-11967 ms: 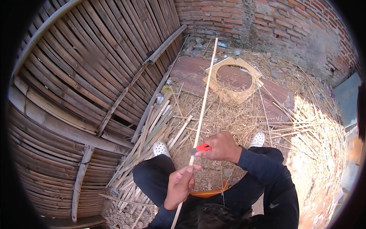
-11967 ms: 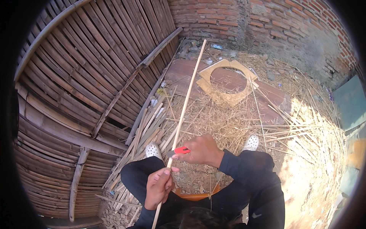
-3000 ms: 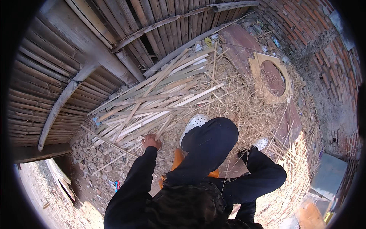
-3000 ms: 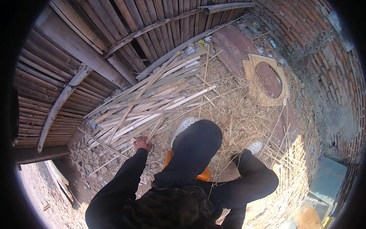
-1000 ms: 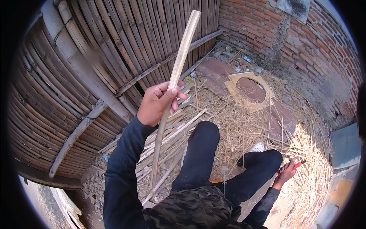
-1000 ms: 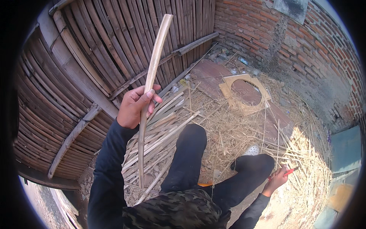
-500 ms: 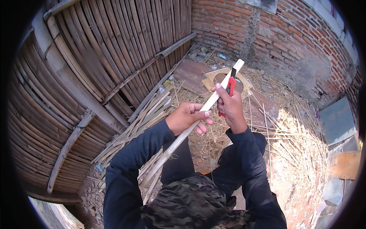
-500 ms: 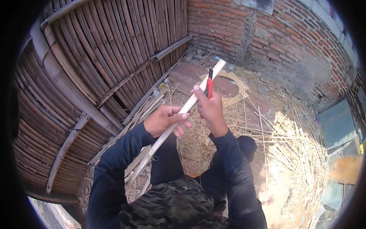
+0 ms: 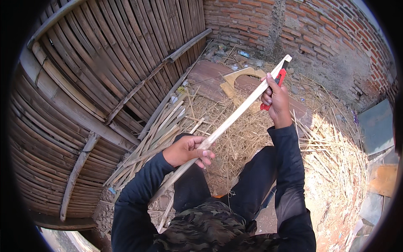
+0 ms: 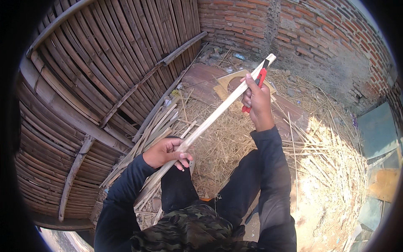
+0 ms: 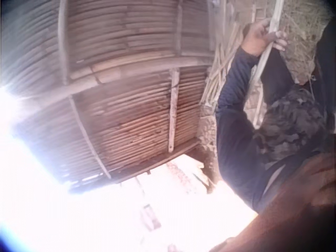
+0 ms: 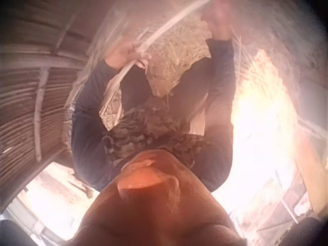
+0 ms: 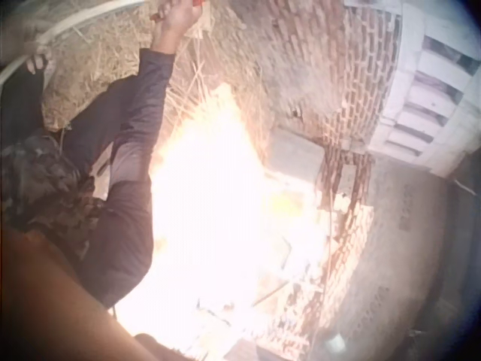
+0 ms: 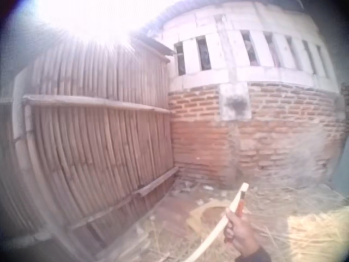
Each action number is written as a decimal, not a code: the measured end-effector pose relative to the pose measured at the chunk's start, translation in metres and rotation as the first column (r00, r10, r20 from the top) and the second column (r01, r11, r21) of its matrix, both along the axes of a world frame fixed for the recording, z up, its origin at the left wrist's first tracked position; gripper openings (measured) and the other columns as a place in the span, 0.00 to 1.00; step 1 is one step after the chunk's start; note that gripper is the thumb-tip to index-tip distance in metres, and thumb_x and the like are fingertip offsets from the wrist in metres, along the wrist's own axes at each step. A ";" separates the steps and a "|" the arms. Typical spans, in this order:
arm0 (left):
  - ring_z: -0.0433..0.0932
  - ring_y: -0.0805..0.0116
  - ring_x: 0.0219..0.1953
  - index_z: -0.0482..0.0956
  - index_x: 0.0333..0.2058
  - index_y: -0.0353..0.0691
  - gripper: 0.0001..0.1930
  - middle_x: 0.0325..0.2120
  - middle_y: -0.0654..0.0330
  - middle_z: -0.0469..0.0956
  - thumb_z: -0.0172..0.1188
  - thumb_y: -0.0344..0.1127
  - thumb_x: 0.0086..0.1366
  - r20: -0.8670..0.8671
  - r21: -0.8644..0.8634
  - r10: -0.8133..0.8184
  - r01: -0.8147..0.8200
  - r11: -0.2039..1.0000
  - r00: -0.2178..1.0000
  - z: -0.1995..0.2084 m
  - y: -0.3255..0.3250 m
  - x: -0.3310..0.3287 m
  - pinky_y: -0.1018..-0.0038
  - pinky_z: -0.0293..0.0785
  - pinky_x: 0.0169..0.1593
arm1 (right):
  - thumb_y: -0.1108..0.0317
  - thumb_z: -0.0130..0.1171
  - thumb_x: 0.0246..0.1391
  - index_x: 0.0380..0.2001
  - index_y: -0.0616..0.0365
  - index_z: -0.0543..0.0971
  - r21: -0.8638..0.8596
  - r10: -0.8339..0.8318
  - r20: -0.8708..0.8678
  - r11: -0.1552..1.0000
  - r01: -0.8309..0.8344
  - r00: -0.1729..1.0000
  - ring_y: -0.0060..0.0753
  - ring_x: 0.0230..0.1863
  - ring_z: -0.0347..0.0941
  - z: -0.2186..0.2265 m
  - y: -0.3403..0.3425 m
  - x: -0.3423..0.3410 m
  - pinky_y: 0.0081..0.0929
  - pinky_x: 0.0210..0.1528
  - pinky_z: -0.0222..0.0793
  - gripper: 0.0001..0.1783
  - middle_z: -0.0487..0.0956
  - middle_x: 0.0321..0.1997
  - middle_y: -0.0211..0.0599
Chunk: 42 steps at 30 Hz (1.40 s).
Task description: The person sits on the ground and uses a red utility knife to shave thin strips from a long bamboo stick. They hold the stick with their left hand and scrape the blade along its length with their right hand, producing wood shavings that fall onto the straw-covered floor.
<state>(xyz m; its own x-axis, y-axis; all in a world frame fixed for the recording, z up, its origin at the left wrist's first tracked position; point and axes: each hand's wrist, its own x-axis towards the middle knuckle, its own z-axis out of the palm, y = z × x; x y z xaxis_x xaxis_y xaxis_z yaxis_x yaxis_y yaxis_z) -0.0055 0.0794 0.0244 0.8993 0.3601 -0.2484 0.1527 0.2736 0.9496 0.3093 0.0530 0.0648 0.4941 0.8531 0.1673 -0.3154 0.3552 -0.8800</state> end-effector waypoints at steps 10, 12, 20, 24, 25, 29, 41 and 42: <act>0.81 0.70 0.30 0.55 0.61 0.35 0.26 0.37 0.53 0.77 0.52 0.33 0.68 0.074 0.050 -0.174 0.171 0.984 0.982 -0.033 0.028 0.017 0.77 0.80 0.31 | 0.55 0.54 0.61 0.33 0.58 0.74 0.021 0.140 -0.141 0.990 -0.139 0.980 0.12 0.09 0.53 -0.052 0.063 0.039 0.14 0.11 0.46 0.15 0.60 0.14 0.19; 0.75 0.76 0.18 0.60 0.58 0.35 0.23 0.28 0.58 0.75 0.45 0.45 0.72 0.072 -0.098 -0.017 0.024 0.995 0.997 -0.042 0.027 0.029 0.82 0.72 0.20 | 0.54 0.53 0.62 0.34 0.58 0.73 0.045 0.150 -0.199 0.989 -0.144 0.969 0.13 0.09 0.53 -0.073 0.076 0.046 0.14 0.11 0.47 0.16 0.60 0.15 0.19; 0.58 0.83 0.13 0.71 0.45 0.44 0.10 0.17 0.71 0.63 0.50 0.41 0.70 -0.146 -0.088 0.222 -0.236 0.968 0.964 -0.059 0.040 0.094 0.83 0.55 0.17 | 0.34 0.50 0.55 0.22 0.62 0.75 -0.250 -0.060 0.774 0.885 0.392 0.631 0.36 0.20 0.68 -0.152 0.094 0.091 0.34 0.26 0.60 0.35 0.71 0.17 0.35; 0.64 0.84 0.19 0.70 0.45 0.41 0.10 0.22 0.72 0.68 0.54 0.36 0.67 -0.115 0.070 0.386 -0.380 0.922 0.915 -0.057 0.055 0.109 0.83 0.60 0.22 | 0.30 0.44 0.54 0.20 0.59 0.77 -0.343 0.196 0.860 0.905 0.251 0.470 0.49 0.22 0.71 -0.107 0.059 0.042 0.37 0.27 0.63 0.38 0.73 0.16 0.44; 0.65 0.84 0.22 0.70 0.46 0.40 0.11 0.24 0.71 0.69 0.54 0.36 0.67 -0.089 0.118 0.386 -0.375 0.919 0.918 -0.059 0.056 0.112 0.83 0.62 0.25 | 0.31 0.45 0.53 0.19 0.58 0.77 -0.299 0.188 0.894 0.927 0.229 0.407 0.50 0.21 0.71 -0.099 0.049 0.027 0.39 0.26 0.64 0.37 0.73 0.15 0.45; 0.67 0.81 0.31 0.67 0.50 0.36 0.16 0.33 0.66 0.71 0.55 0.34 0.66 0.013 0.281 0.346 -0.336 0.899 0.938 -0.057 0.040 0.110 0.82 0.65 0.35 | 0.31 0.49 0.50 0.16 0.55 0.78 -0.207 0.187 0.975 0.961 0.184 0.121 0.49 0.15 0.71 -0.098 0.021 -0.007 0.42 0.21 0.65 0.35 0.73 0.12 0.43; 0.63 0.81 0.27 0.63 0.52 0.33 0.20 0.26 0.66 0.66 0.57 0.34 0.65 -0.166 0.543 0.397 -0.253 0.801 0.903 -0.021 -0.039 0.063 0.81 0.64 0.33 | 0.26 0.51 0.44 0.12 0.52 0.77 0.041 -0.042 0.999 0.964 0.263 -0.001 0.39 0.11 0.70 -0.113 0.014 -0.015 0.34 0.15 0.63 0.37 0.70 0.08 0.36; 0.63 0.81 0.27 0.63 0.52 0.33 0.20 0.26 0.66 0.66 0.57 0.34 0.65 -0.200 0.523 0.373 -0.223 0.823 0.906 -0.019 -0.044 0.061 0.81 0.64 0.33 | 0.26 0.51 0.44 0.12 0.52 0.77 0.028 -0.039 0.999 0.942 0.336 0.024 0.40 0.11 0.71 -0.115 0.022 -0.003 0.34 0.15 0.63 0.37 0.71 0.08 0.36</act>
